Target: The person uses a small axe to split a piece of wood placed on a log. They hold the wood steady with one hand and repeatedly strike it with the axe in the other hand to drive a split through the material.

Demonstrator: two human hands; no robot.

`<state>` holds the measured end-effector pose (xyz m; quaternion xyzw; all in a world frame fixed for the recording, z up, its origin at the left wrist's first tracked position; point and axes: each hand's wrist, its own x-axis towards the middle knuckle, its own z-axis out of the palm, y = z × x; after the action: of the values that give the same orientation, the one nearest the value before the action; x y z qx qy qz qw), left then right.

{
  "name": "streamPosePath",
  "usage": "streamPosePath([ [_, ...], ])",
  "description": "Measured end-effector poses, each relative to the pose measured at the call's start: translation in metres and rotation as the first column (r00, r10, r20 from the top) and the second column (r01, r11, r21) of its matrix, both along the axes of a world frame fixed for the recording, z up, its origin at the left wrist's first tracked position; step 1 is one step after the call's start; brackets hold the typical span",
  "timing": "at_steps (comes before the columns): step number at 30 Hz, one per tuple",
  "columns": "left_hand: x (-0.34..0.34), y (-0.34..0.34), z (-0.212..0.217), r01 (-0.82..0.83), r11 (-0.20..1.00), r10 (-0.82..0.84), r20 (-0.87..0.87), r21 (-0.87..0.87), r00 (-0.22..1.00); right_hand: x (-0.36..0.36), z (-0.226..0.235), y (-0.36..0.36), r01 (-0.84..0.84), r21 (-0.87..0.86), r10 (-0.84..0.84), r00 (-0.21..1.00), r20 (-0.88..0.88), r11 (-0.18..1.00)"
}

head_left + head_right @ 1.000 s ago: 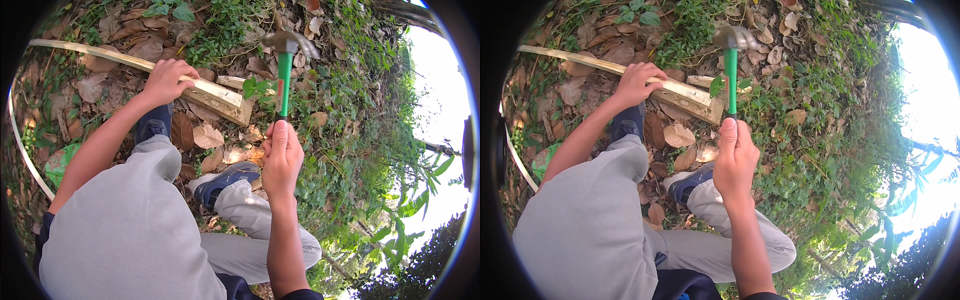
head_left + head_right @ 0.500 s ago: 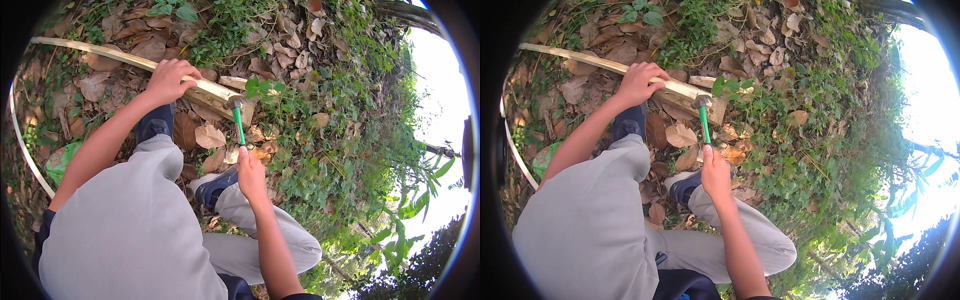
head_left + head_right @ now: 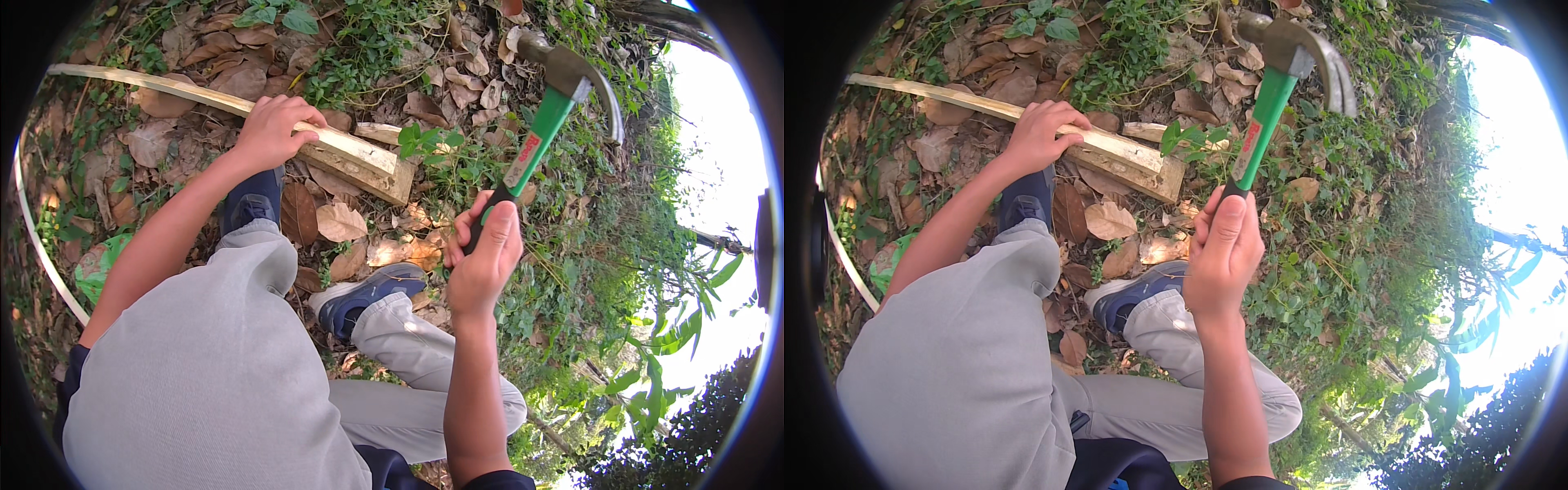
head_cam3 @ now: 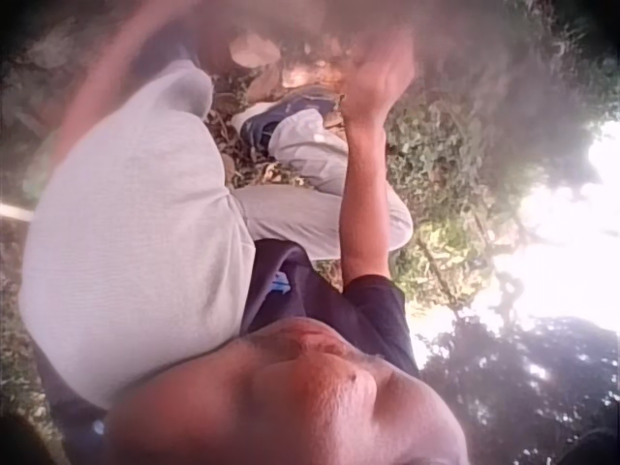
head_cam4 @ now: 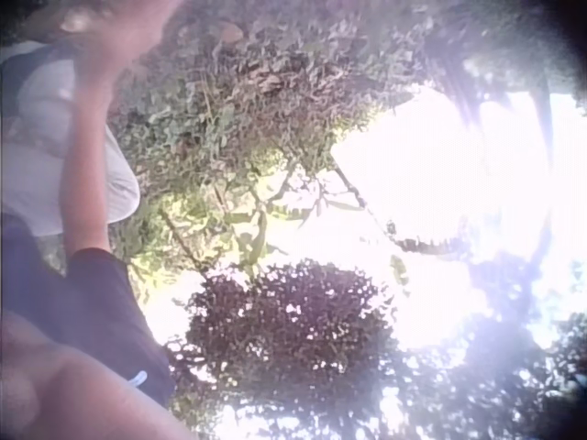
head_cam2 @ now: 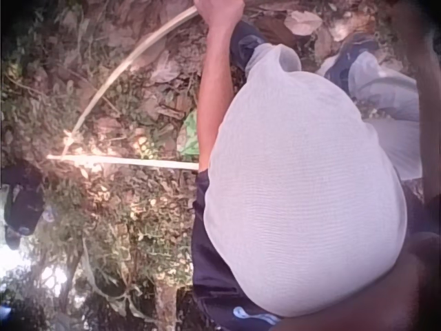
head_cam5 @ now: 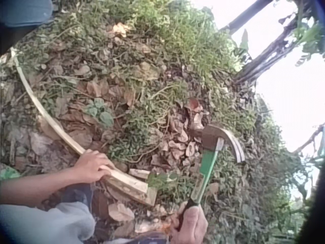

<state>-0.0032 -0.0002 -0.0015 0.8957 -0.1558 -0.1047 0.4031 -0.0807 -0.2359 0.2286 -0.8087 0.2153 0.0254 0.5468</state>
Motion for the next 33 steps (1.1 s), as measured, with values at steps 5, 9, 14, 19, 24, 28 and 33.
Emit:
streamPosePath([
  [5,0.001,-0.002,0.000,0.005,1.000,-0.005,0.013,-0.003,1.000,-0.041,-0.080,-0.009,-0.414,-0.425,0.159,0.841,-0.517,0.805],
  [9,0.000,-0.002,-0.007,0.003,1.000,-0.002,0.065,-0.029,0.998,-0.059,-0.092,-0.012,-0.374,-0.444,0.063,0.818,-0.572,0.814],
  [14,0.001,-0.002,-0.002,0.007,1.000,-0.007,-0.004,0.013,1.000,-0.044,-0.064,-0.027,-0.440,-0.427,0.075,0.761,-0.645,0.790],
  [19,0.000,-0.001,-0.003,0.000,1.000,0.000,0.008,-0.009,1.000,-0.019,-0.022,-0.022,-0.347,-0.428,0.084,0.847,-0.524,0.834],
  [24,0.000,0.000,-0.001,0.001,1.000,-0.001,0.009,0.001,1.000,-0.010,-0.014,-0.007,-0.152,-0.422,0.126,0.988,-0.090,0.894],
  [28,0.001,-0.002,0.000,0.006,1.000,-0.006,0.002,0.002,1.000,-0.034,-0.063,-0.018,-0.239,-0.437,0.191,0.970,-0.151,0.867],
  [33,0.000,-0.002,-0.003,0.003,1.000,-0.003,0.004,-0.006,1.000,-0.077,-0.114,-0.024,-0.378,-0.505,0.168,0.896,-0.412,0.776],
])
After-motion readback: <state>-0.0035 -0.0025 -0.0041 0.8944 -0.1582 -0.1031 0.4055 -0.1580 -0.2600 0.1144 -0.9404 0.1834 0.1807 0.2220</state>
